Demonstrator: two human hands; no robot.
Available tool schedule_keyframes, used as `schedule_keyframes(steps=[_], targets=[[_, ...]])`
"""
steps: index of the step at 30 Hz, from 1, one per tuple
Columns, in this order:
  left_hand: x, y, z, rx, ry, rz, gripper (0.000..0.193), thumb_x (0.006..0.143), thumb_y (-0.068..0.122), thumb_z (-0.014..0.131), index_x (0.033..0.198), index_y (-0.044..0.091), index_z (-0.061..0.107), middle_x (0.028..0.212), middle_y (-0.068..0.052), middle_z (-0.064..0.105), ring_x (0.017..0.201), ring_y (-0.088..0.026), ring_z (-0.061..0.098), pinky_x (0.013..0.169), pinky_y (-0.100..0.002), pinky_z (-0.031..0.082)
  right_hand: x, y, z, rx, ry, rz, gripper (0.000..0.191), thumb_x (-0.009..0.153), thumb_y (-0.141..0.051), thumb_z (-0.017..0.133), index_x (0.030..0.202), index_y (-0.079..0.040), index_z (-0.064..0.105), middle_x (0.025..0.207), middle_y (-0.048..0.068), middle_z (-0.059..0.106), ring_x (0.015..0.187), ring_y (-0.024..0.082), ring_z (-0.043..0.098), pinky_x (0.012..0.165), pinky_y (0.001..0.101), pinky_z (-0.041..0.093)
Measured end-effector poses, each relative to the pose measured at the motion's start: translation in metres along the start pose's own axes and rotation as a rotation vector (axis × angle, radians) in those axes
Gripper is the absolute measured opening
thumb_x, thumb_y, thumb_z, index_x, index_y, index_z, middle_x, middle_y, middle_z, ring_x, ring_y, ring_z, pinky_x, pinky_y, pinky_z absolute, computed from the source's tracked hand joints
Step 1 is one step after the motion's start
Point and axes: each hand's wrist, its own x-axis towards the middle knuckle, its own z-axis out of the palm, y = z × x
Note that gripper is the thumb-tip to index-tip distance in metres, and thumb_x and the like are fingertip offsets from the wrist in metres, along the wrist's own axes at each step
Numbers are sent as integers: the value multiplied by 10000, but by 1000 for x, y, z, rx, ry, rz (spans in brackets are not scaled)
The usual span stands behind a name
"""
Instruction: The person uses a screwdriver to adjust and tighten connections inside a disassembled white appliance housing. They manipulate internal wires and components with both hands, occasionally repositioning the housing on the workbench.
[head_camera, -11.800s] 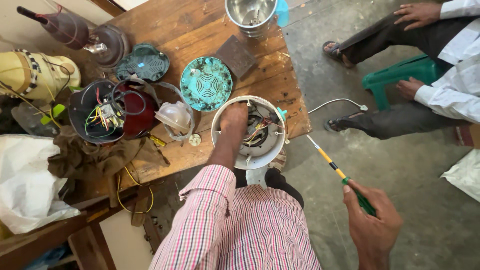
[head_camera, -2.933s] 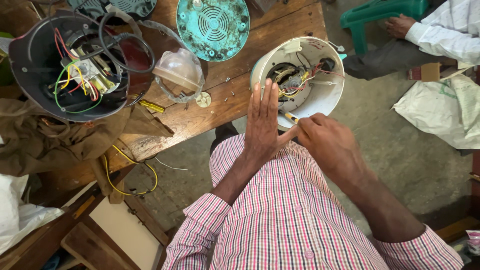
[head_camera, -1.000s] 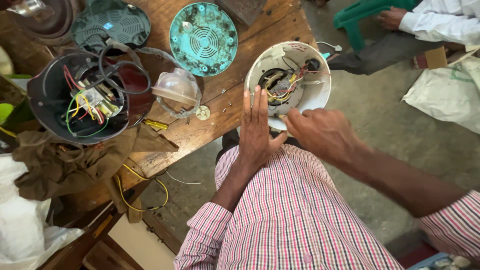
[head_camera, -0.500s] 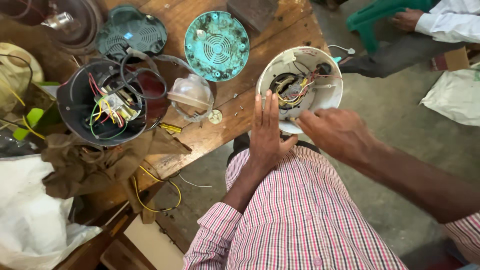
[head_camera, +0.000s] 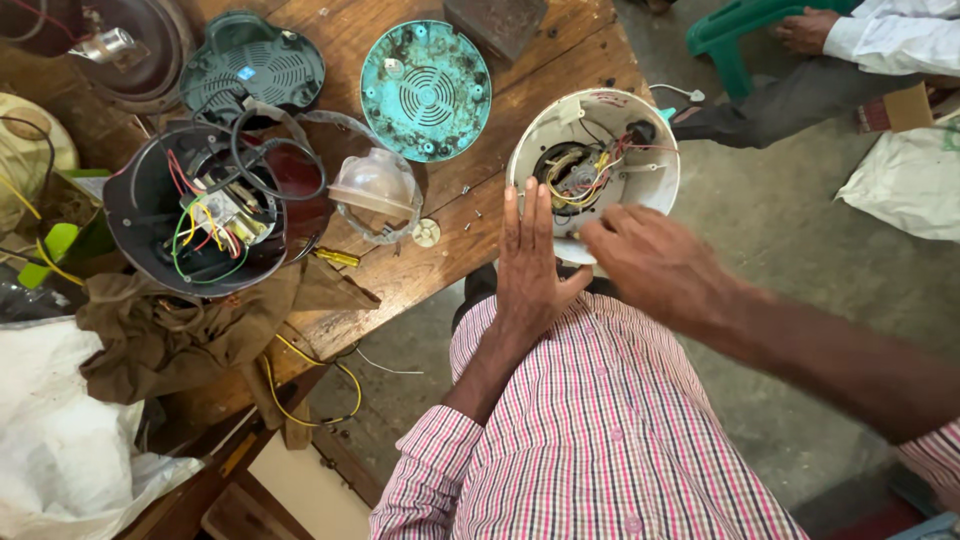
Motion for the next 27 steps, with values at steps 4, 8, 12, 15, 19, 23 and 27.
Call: schedule_keyframes(steps=[4, 8, 12, 15, 19, 23, 27], targets=[[0, 1, -1, -6, -17, -12, 1182, 735, 338, 848, 1628, -10, 157, 1701, -219, 183, 1613, -423, 112, 1315, -509, 203, 3, -2, 1, -200, -657, 306, 182, 1100, -314, 501, 1140, -151, 574, 961, 61, 708, 965, 238, 713, 800, 390, 562], [1, 2, 0, -11, -21, -41, 1166, 746, 336, 856, 1630, 7, 169, 1708, -195, 187, 1612, -408, 107, 1290, -515, 214, 2, -6, 5, 10, -51, 84, 316, 831, -219, 673, 1099, -56, 637, 978, 156, 679, 910, 316, 673, 786, 430, 537], [1, -1, -1, -11, -32, -20, 1159, 748, 325, 841, 1630, 3, 160, 1707, -185, 182, 1613, -405, 102, 1292, -515, 221, 2, -3, 8, -125, -376, 199, 192, 1000, -272, 561, 1115, -122, 590, 963, 87, 686, 969, 269, 691, 824, 416, 551], [0, -4, -2, -5, -29, 9, 1149, 771, 324, 843, 1634, 4, 155, 1711, -178, 177, 1613, -396, 103, 1303, -514, 211, 1, -1, 9, -38, -132, 131, 270, 903, -260, 622, 1079, -58, 589, 907, 126, 665, 868, 297, 683, 740, 424, 550], [0, -7, -6, 7, -71, 20, 1123, 765, 299, 842, 1620, -2, 179, 1698, -183, 189, 1597, -406, 104, 1290, -512, 200, 0, -2, 8, -40, -106, 93, 213, 849, -182, 671, 1022, -83, 595, 882, 92, 667, 847, 283, 699, 712, 415, 559], [-1, -10, -10, -9, -52, 66, 1071, 785, 274, 849, 1623, 25, 231, 1699, -155, 244, 1609, -390, 130, 1302, -505, 224, -3, -5, 3, -138, -337, 314, 228, 1022, -318, 566, 1118, -113, 586, 904, 85, 686, 810, 275, 694, 699, 412, 556], [0, -13, -11, 31, -30, 95, 1047, 775, 243, 867, 1612, 49, 269, 1685, -125, 295, 1604, -370, 166, 1266, -497, 269, -6, -6, 2, -58, 188, 15, 286, 829, -177, 652, 1079, -52, 591, 883, 144, 673, 773, 314, 691, 678, 429, 560]])
